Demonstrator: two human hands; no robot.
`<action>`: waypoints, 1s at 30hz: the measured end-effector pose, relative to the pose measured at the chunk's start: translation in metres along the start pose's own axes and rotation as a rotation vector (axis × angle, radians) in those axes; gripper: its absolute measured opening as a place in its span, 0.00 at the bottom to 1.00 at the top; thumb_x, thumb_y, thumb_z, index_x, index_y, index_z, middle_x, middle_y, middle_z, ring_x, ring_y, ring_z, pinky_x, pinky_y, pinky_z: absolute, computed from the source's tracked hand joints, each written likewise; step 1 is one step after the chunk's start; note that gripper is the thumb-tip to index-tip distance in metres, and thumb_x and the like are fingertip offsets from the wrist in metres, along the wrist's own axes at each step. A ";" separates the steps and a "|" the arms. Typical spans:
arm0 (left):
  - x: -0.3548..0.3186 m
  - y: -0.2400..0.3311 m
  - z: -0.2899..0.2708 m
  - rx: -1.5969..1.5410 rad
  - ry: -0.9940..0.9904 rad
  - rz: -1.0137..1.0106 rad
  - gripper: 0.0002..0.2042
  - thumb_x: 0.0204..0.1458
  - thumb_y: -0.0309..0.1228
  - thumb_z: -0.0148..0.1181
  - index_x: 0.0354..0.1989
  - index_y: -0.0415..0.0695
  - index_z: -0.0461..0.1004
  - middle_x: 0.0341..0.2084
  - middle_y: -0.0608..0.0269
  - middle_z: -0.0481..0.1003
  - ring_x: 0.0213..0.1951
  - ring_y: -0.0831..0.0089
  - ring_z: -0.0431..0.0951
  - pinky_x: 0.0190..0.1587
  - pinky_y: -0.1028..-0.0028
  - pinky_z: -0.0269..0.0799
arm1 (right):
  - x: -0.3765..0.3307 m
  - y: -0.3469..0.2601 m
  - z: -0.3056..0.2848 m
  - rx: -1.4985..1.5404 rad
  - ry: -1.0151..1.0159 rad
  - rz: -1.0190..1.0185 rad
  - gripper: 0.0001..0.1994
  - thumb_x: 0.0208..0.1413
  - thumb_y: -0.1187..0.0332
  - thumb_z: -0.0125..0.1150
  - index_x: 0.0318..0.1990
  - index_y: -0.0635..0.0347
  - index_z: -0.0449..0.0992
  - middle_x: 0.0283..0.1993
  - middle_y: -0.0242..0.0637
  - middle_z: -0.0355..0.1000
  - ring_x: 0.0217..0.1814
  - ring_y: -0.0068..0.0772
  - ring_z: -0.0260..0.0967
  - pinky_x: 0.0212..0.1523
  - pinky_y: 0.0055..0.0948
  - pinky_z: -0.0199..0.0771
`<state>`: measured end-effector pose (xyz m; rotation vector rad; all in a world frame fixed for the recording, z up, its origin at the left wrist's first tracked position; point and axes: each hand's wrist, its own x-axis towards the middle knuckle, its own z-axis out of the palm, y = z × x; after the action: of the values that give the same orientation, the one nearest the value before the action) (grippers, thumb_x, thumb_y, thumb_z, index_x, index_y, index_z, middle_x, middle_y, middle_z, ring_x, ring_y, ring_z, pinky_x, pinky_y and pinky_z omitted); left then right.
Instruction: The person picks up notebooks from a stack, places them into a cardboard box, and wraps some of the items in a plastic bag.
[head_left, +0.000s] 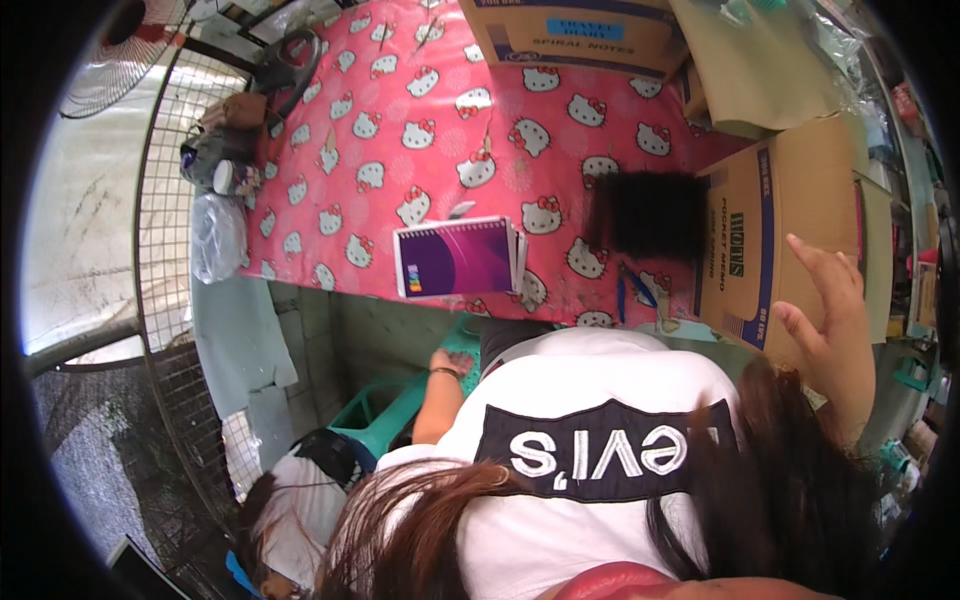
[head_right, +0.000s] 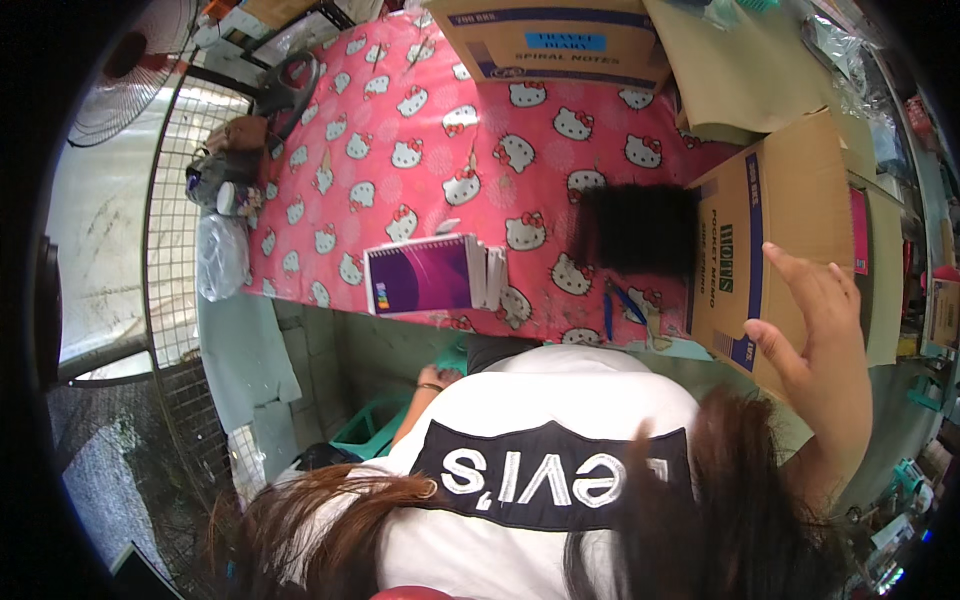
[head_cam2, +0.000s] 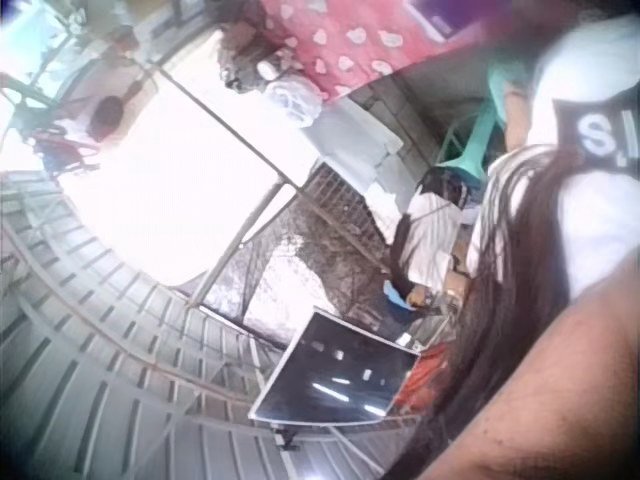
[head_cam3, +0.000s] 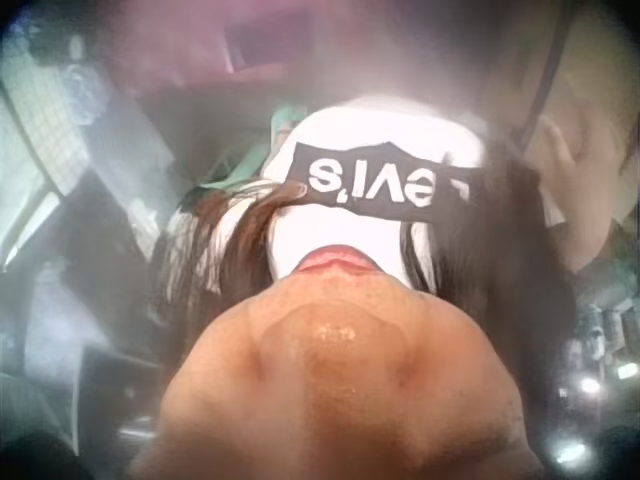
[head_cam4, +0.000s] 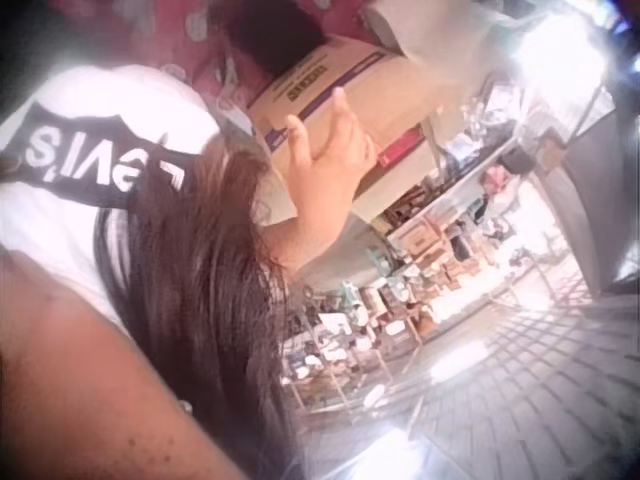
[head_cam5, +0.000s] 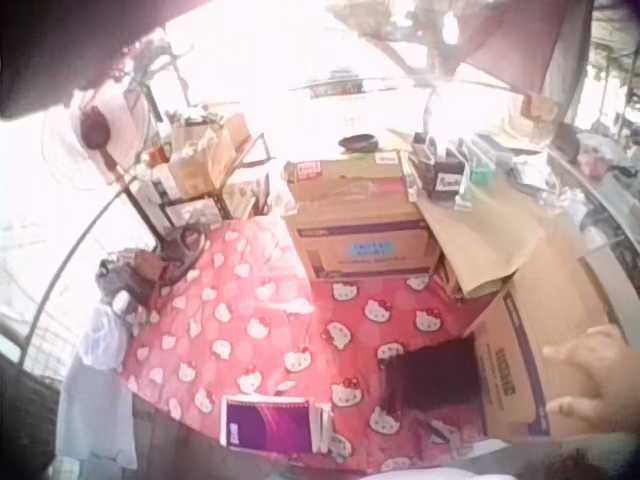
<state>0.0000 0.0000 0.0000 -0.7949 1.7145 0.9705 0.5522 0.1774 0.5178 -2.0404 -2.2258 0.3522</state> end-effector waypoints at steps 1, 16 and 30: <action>0.011 0.040 0.064 0.009 -0.007 0.012 0.26 0.59 0.43 0.45 0.64 0.47 0.55 0.63 0.53 0.61 0.60 0.47 0.64 0.55 0.40 0.61 | 0.002 -0.008 -0.004 0.061 0.006 0.002 0.28 0.48 0.66 0.65 0.59 0.58 0.69 0.51 0.43 0.71 0.57 0.45 0.65 0.67 0.45 0.49; -0.449 0.332 0.248 -0.077 -1.618 1.554 0.18 0.63 0.38 0.44 0.55 0.39 0.67 0.51 0.53 0.73 0.53 0.60 0.73 0.57 0.59 0.66 | 0.057 -0.037 0.187 0.485 0.446 0.164 0.16 0.53 0.64 0.63 0.47 0.61 0.77 0.47 0.41 0.75 0.47 0.42 0.73 0.53 0.39 0.67; -0.523 0.124 0.018 1.242 -3.154 1.461 0.24 0.54 0.45 0.56 0.51 0.38 0.68 0.52 0.50 0.68 0.55 0.52 0.65 0.58 0.56 0.60 | 0.123 -0.058 0.366 0.747 0.478 0.214 0.11 0.54 0.65 0.57 0.41 0.58 0.81 0.35 0.46 0.78 0.39 0.41 0.77 0.42 0.33 0.74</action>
<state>0.0663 0.1116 0.5223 -3.6526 1.4638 -0.5103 0.3996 0.2583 0.1670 -1.7006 -1.3231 0.5408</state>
